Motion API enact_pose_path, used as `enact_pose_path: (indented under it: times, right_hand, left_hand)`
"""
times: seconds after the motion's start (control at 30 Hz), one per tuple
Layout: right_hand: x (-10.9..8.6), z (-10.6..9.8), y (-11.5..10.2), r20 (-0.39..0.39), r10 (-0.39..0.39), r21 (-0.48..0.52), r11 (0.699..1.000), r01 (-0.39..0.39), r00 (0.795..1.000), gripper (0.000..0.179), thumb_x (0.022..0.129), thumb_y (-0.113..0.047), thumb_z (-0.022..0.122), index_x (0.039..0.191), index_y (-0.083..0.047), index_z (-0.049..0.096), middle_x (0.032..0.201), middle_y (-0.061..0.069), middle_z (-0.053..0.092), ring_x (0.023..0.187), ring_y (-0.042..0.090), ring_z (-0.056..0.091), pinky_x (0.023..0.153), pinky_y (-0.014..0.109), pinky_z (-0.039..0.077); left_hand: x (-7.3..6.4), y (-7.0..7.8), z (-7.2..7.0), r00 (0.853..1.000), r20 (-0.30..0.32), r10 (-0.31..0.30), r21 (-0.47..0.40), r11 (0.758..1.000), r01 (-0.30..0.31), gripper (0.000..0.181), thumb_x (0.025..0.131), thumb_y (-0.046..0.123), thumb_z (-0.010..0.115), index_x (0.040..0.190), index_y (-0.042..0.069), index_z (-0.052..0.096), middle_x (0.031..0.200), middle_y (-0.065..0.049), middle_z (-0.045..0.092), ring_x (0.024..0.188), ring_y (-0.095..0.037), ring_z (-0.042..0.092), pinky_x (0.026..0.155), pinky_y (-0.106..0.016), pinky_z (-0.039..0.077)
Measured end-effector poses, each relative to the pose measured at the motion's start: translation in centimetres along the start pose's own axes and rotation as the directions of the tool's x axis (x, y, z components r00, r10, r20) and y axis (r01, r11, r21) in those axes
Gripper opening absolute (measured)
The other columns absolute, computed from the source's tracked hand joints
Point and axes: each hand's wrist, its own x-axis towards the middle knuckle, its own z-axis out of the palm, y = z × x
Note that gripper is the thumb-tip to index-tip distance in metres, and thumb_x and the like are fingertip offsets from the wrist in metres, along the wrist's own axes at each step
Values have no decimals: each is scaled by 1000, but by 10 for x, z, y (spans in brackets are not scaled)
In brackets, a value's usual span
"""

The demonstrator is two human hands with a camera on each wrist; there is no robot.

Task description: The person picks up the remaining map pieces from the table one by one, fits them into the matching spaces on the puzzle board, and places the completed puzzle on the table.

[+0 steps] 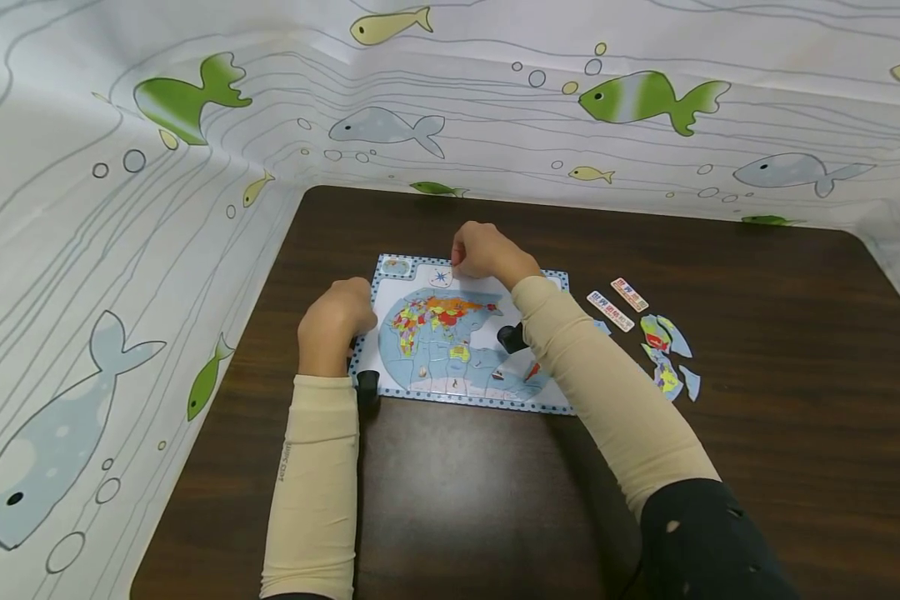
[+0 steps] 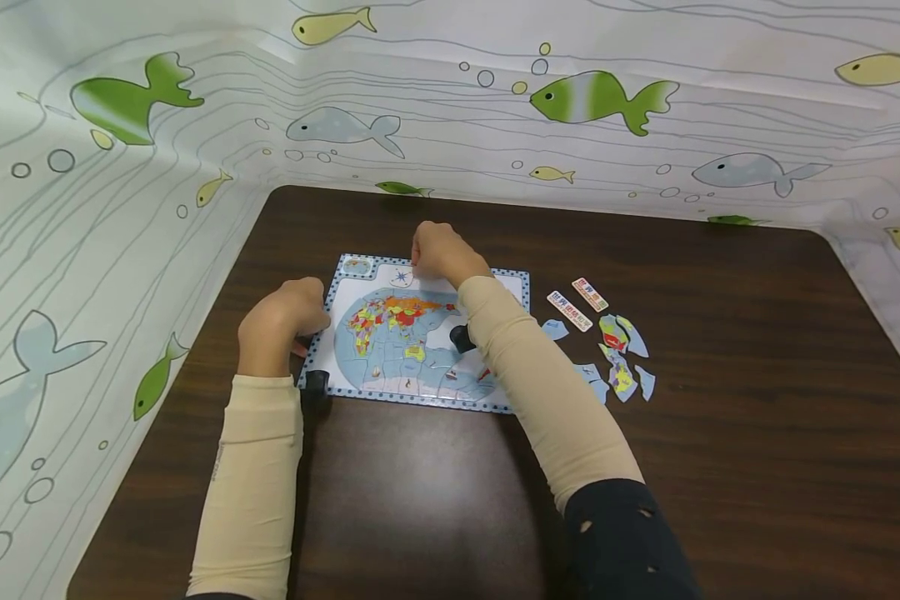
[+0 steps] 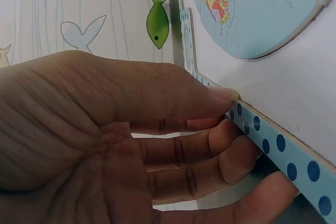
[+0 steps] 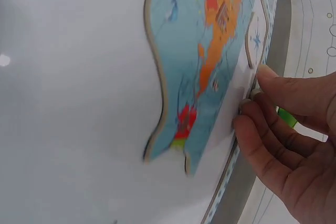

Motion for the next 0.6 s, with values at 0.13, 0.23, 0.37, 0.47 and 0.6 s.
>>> enact_pose_path:
  times: [0.13,0.23,0.37,0.47,0.6]
  right_hand:
    - [-5,-4,5,-6,8,-11,1000,-8,1000,9,102,-12,72,106,-4,71,111,13,65,109,29,58,97,41,55]
    - [-6,-7,9,-11,16,-17,1000,-16,1000,9,102,-11,72,107,-4,71,112,14,65,108,29,58,97,41,55]
    - [-7,-10,17,-16,31,-23,999,-31,999,8,101,-9,72,107,-4,70,112,14,64,109,30,57,95,41,53]
    - [-9,-15,23,-18,48,-23,999,-49,999,8,101,-9,72,108,-4,70,113,14,63,109,30,56,93,41,51]
    - [-13,-21,31,-21,70,-30,997,-71,997,8,101,-8,73,107,-4,69,112,14,63,107,30,57,91,41,51]
  left_hand:
    - [0,0,0,1000,0,3,-5,1000,-3,48,103,8,58,148,-5,49,131,-29,61,95,-36,68,59,-33,62]
    - [0,0,0,1000,4,4,-4,1000,-4,48,103,8,59,148,-6,49,131,-29,61,97,-37,68,60,-34,63]
    - [-1,1,0,1000,5,5,-2,1000,-5,48,103,8,59,148,-6,49,131,-29,61,98,-37,68,60,-34,62]
    - [-1,0,0,1000,5,5,-3,1000,-5,48,103,8,59,148,-6,49,131,-29,61,97,-36,68,60,-33,62]
    - [-2,0,-1,1000,9,4,-2,1000,-4,47,104,8,58,148,-6,49,132,-29,60,95,-35,67,60,-33,62]
